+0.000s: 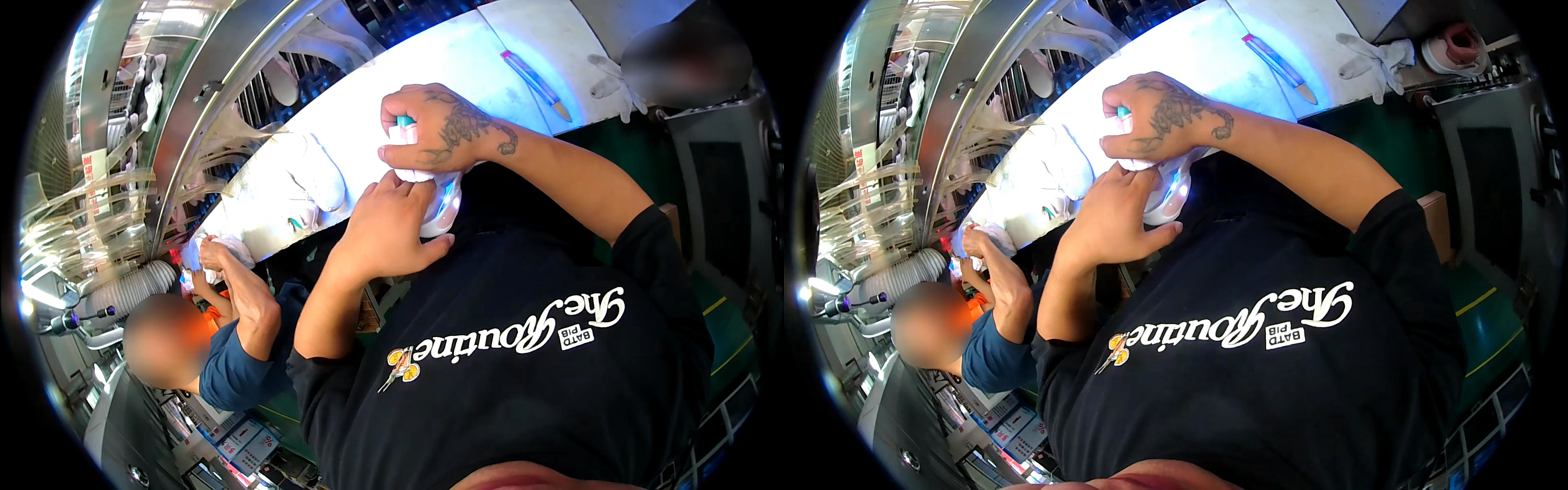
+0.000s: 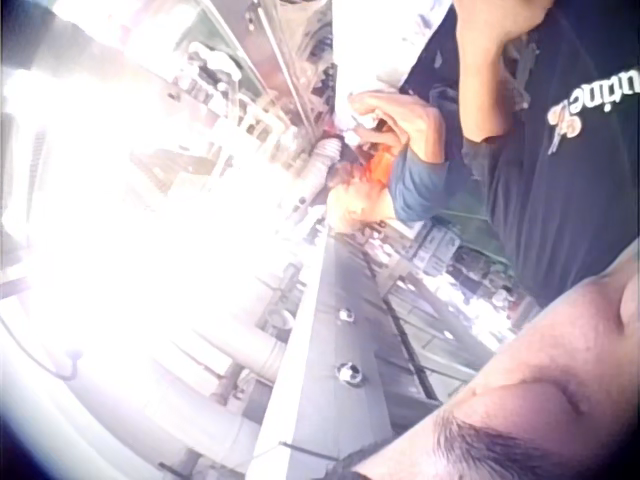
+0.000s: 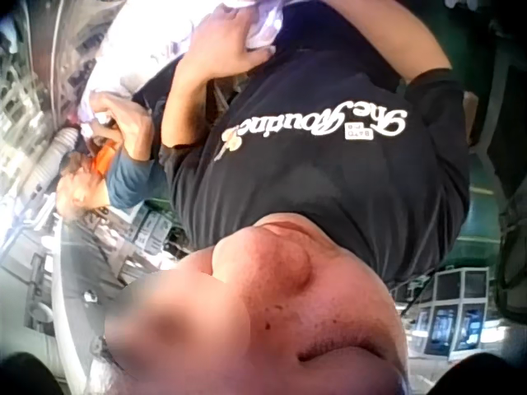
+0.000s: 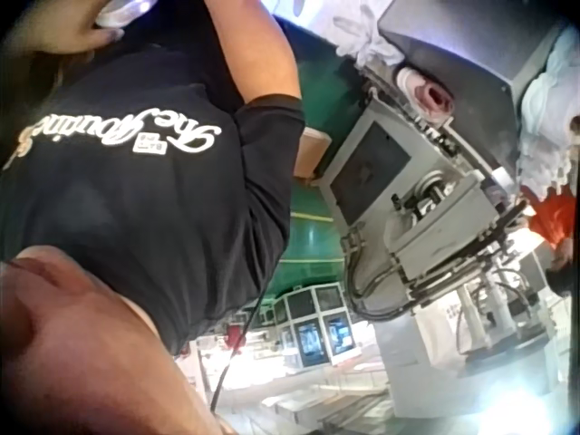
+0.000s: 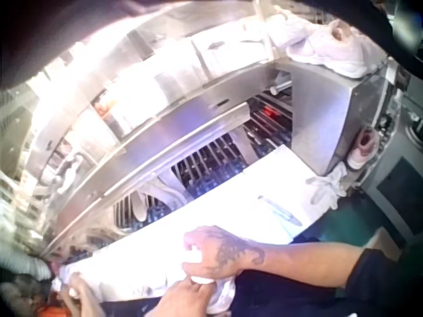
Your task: The person assembles a white sneaker by hand, inserting a teal insole into the shoe and using a blue marker to apply a substance to the interior. The person repeatedly handles the shoe and insole, adjusting their fit and applying the marker to different areas of the shoe's interior.
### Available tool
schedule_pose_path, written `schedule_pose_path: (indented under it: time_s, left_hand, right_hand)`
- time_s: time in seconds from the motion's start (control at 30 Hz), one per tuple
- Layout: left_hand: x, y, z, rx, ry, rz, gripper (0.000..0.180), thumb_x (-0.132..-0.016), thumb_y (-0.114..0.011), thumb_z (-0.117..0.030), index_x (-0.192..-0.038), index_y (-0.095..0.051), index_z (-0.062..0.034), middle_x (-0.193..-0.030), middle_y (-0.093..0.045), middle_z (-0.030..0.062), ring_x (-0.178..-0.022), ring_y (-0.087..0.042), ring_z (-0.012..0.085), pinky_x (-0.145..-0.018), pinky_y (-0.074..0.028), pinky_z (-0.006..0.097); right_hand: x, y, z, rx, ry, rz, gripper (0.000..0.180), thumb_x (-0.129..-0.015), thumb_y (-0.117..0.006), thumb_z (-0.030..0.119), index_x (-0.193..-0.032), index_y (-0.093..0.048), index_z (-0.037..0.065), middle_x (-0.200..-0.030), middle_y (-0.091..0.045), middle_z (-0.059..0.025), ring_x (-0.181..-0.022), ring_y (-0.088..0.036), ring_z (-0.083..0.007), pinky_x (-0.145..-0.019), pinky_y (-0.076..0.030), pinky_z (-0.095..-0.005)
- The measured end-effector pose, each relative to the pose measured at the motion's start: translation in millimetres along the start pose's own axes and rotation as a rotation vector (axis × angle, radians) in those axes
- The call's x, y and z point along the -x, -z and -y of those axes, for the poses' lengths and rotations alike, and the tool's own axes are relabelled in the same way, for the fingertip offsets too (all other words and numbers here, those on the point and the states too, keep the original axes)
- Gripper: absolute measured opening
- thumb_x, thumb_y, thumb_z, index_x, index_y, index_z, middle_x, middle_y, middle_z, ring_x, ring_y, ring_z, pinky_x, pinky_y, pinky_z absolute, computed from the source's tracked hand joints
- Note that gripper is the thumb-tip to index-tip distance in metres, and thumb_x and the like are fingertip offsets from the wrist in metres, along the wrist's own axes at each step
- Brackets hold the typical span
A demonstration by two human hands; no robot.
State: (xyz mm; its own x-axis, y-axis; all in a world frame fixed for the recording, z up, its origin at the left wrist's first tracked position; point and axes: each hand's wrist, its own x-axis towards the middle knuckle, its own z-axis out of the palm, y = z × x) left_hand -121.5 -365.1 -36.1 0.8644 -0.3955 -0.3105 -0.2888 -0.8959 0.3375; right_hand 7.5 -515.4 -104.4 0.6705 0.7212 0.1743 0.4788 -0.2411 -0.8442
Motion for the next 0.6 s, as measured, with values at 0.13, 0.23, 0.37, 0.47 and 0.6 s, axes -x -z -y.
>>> schedule_pose_path:
  time_s: [0.13,0.23,0.37,0.47,0.6]
  left_hand:
    - [8.6,-3.5,10.7,0.044,-0.101,-0.174,0.051,-0.076,-0.089,-0.029,-0.115,-0.07,-0.0022,-0.112,-0.074,0.0172,-0.109,-0.065,0.0393,-0.093,-0.054,0.049]
    - [6.4,-11.8,12.3,0.051,-0.166,-0.381,0.044,-0.076,-0.09,-0.019,-0.112,-0.07,-0.0029,-0.118,-0.074,0.0138,-0.107,-0.064,0.0371,-0.091,-0.055,0.046]
    - [6.7,-19.6,8.3,0.048,-0.185,-0.403,0.045,-0.071,-0.089,-0.017,-0.109,-0.069,-0.0031,-0.126,-0.074,0.0123,-0.107,-0.064,0.0356,-0.09,-0.056,0.046]
    - [1.7,-12.2,-3.7,-0.015,-0.178,-0.275,0.047,-0.067,-0.088,-0.016,-0.108,-0.069,-0.0035,-0.133,-0.072,0.0125,-0.106,-0.063,0.0349,-0.088,-0.057,0.045]
    - [-3.0,-12.7,-8.3,-0.214,-0.247,-0.129,0.051,-0.069,-0.085,-0.022,-0.114,-0.07,-0.0051,-0.142,-0.068,0.0123,-0.104,-0.064,0.0312,-0.084,-0.059,0.039]
  right_hand:
    - [-0.1,2.1,1.8,-0.013,-0.03,-0.051,0.039,-0.091,-0.079,0.042,-0.109,-0.069,0.008,-0.104,-0.071,-0.0153,-0.099,-0.069,-0.0331,-0.093,-0.054,-0.0459]
    - [-1.8,15.0,-11.6,-0.099,-0.116,-0.067,0.036,-0.094,-0.078,0.041,-0.109,-0.069,0.009,-0.103,-0.073,-0.0164,-0.1,-0.069,-0.0333,-0.094,-0.055,-0.046]
    - [-1.2,20.9,-19.1,-0.128,-0.118,-0.067,0.035,-0.095,-0.078,0.04,-0.109,-0.069,0.009,-0.101,-0.074,-0.0167,-0.098,-0.071,-0.0322,-0.093,-0.055,-0.0452]
    - [0.4,24.7,-12.5,-0.139,-0.125,-0.022,0.034,-0.095,-0.078,0.039,-0.109,-0.069,0.009,-0.1,-0.074,-0.016,-0.099,-0.07,-0.0323,-0.092,-0.055,-0.0455]
    - [-1.1,14.8,-12.8,-0.096,-0.084,-0.039,0.035,-0.095,-0.078,0.04,-0.109,-0.069,0.009,-0.1,-0.073,-0.0159,-0.098,-0.07,-0.0321,-0.089,-0.055,-0.0453]
